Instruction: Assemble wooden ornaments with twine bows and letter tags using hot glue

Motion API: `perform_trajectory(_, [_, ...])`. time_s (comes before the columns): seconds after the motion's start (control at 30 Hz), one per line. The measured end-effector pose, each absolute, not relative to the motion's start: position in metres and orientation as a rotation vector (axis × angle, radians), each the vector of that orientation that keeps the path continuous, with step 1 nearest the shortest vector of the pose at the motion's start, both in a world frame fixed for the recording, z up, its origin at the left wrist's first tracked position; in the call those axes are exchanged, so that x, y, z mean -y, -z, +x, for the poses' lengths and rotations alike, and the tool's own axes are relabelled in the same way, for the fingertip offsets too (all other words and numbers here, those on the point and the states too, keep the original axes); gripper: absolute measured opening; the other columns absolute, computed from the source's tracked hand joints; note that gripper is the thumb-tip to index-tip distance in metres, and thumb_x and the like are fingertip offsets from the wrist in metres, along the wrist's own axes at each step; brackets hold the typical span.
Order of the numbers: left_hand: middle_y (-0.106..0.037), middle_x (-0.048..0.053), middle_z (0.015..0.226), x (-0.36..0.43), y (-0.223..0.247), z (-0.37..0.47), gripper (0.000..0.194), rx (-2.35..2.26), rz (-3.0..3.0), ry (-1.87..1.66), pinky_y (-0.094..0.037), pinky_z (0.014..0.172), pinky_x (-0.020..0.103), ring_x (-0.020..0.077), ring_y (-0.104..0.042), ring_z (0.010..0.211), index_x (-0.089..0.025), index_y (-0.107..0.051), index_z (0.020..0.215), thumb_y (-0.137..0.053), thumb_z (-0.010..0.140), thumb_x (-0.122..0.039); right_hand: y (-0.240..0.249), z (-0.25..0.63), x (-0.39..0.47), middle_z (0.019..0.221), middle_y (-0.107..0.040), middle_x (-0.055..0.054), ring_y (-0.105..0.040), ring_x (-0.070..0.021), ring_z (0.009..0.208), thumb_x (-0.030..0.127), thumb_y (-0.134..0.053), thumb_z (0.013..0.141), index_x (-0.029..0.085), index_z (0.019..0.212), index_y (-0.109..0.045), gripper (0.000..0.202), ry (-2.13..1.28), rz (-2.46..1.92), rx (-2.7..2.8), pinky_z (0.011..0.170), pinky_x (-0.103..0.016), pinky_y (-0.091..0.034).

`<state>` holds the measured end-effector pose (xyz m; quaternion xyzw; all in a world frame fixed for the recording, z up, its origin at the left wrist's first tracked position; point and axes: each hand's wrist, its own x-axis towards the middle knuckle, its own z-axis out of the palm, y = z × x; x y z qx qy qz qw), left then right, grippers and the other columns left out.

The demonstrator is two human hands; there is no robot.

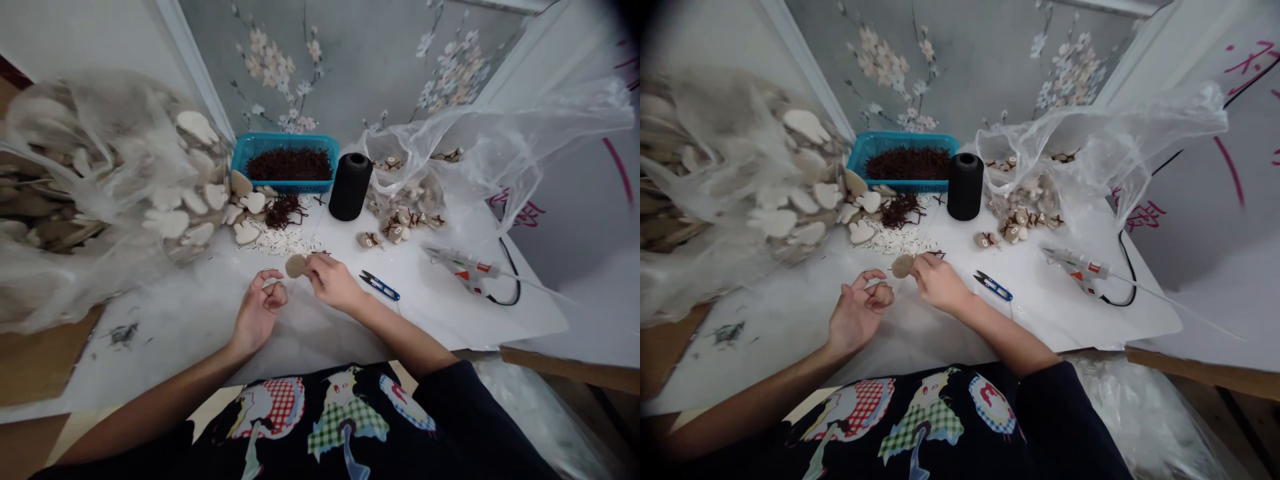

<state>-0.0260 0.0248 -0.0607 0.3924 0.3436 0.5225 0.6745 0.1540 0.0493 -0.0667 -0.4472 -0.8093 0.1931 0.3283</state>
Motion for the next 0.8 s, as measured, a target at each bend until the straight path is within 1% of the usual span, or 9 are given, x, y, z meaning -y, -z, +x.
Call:
perform_trajectory(0.13, [-0.022, -0.009, 0.050, -0.027, 0.047, -0.022, 0.054, -0.656, 0.988, -1.176, -0.026, 0.053, 0.024, 0.0091, -0.025, 0.046, -0.017, -0.055, 0.092, -0.056, 0.076, -0.069, 0.072, 0.142, -0.048, 0.082, -0.057, -0.005, -0.055, -0.0167, 0.080, 0.011, -0.042, 0.089, 0.017, 0.081, -0.053, 0.015, -0.560, -1.182, 2.224, 0.075, -0.028, -0.045])
perform_trajectory(0.27, [-0.021, -0.010, 0.050, -0.048, 0.029, -0.021, 0.048, -0.539, 1.056, -1.075, -0.027, 0.052, 0.024, 0.0086, -0.022, 0.045, -0.019, -0.054, 0.093, -0.051, 0.081, -0.065, 0.079, 0.147, -0.036, 0.082, -0.057, -0.004, -0.054, -0.0154, 0.078, 0.008, -0.043, 0.087, 0.017, 0.080, -0.053, 0.015, -0.609, -1.155, 2.213, 0.073, -0.026, -0.044])
perform_trajectory(0.4, [-0.025, -0.009, 0.054, -0.060, 0.016, -0.033, 0.040, -0.556, 1.306, -0.888, -0.024, 0.049, 0.021, 0.0073, -0.023, 0.046, -0.019, -0.051, 0.108, -0.063, 0.082, -0.047, 0.084, 0.154, -0.022, 0.082, -0.057, -0.004, -0.055, -0.0143, 0.076, 0.008, -0.045, 0.087, 0.017, 0.080, -0.053, 0.014, -0.679, -1.169, 2.188, 0.072, -0.025, -0.044])
perform_trajectory(0.5, [-0.029, -0.008, 0.059, -0.052, 0.015, -0.044, 0.049, -0.718, 1.565, -0.697, -0.023, 0.046, 0.019, 0.0079, -0.030, 0.048, -0.020, -0.042, 0.125, -0.058, 0.086, -0.044, 0.086, 0.156, -0.010, 0.081, -0.058, -0.003, -0.055, -0.0139, 0.075, 0.010, -0.047, 0.087, 0.017, 0.080, -0.054, 0.012, -0.764, -1.184, 2.166, 0.072, -0.025, -0.044])
perform_trajectory(0.53, [-0.031, -0.008, 0.062, -0.047, 0.016, -0.047, 0.054, -0.791, 1.659, -0.608, -0.023, 0.046, 0.019, 0.0078, -0.031, 0.047, -0.020, -0.035, 0.132, -0.054, 0.088, -0.045, 0.086, 0.155, -0.006, 0.081, -0.058, -0.003, -0.055, -0.0139, 0.075, 0.010, -0.048, 0.087, 0.017, 0.079, -0.054, 0.013, -0.789, -1.178, 2.165, 0.072, -0.025, -0.044])
perform_trajectory(0.6, [-0.042, -0.006, 0.070, -0.037, 0.022, -0.051, 0.065, -0.945, 1.887, -0.397, -0.028, 0.047, 0.019, 0.0070, -0.036, 0.045, -0.021, -0.019, 0.142, -0.048, 0.090, -0.047, 0.087, 0.154, 0.000, 0.080, -0.059, -0.003, -0.055, -0.0139, 0.076, 0.008, -0.048, 0.086, 0.017, 0.079, -0.055, 0.014, -0.827, -1.161, 2.165, 0.072, -0.025, -0.044])
perform_trajectory(0.67, [-0.055, -0.001, 0.086, -0.027, 0.029, -0.052, 0.069, -1.102, 2.139, -0.171, -0.035, 0.051, 0.022, 0.0078, -0.045, 0.046, -0.022, -0.006, 0.146, -0.042, 0.092, -0.046, 0.088, 0.153, 0.004, 0.080, -0.059, -0.003, -0.055, -0.0139, 0.076, 0.006, -0.048, 0.085, 0.018, 0.079, -0.055, 0.014, -0.846, -1.153, 2.160, 0.072, -0.024, -0.044])
perform_trajectory(0.73, [-0.062, 0.006, 0.104, -0.020, 0.034, -0.051, 0.066, -1.214, 2.348, 0.032, -0.039, 0.056, 0.025, 0.0125, -0.056, 0.054, -0.020, -0.003, 0.148, -0.035, 0.094, -0.039, 0.089, 0.153, 0.007, 0.078, -0.058, -0.002, -0.055, -0.0142, 0.074, 0.006, -0.050, 0.084, 0.018, 0.078, -0.054, 0.014, -0.842, -1.157, 2.155, 0.069, -0.024, -0.043])
perform_trajectory(0.8, [-0.065, 0.011, 0.109, -0.014, 0.037, -0.050, 0.058, -1.272, 2.481, 0.223, -0.042, 0.058, 0.029, 0.0196, -0.064, 0.065, -0.016, -0.013, 0.147, -0.031, 0.094, -0.032, 0.088, 0.153, 0.009, 0.076, -0.057, -0.002, -0.054, -0.0146, 0.071, 0.006, -0.051, 0.083, 0.018, 0.076, -0.052, 0.014, -0.819, -1.167, 2.149, 0.067, -0.025, -0.043])
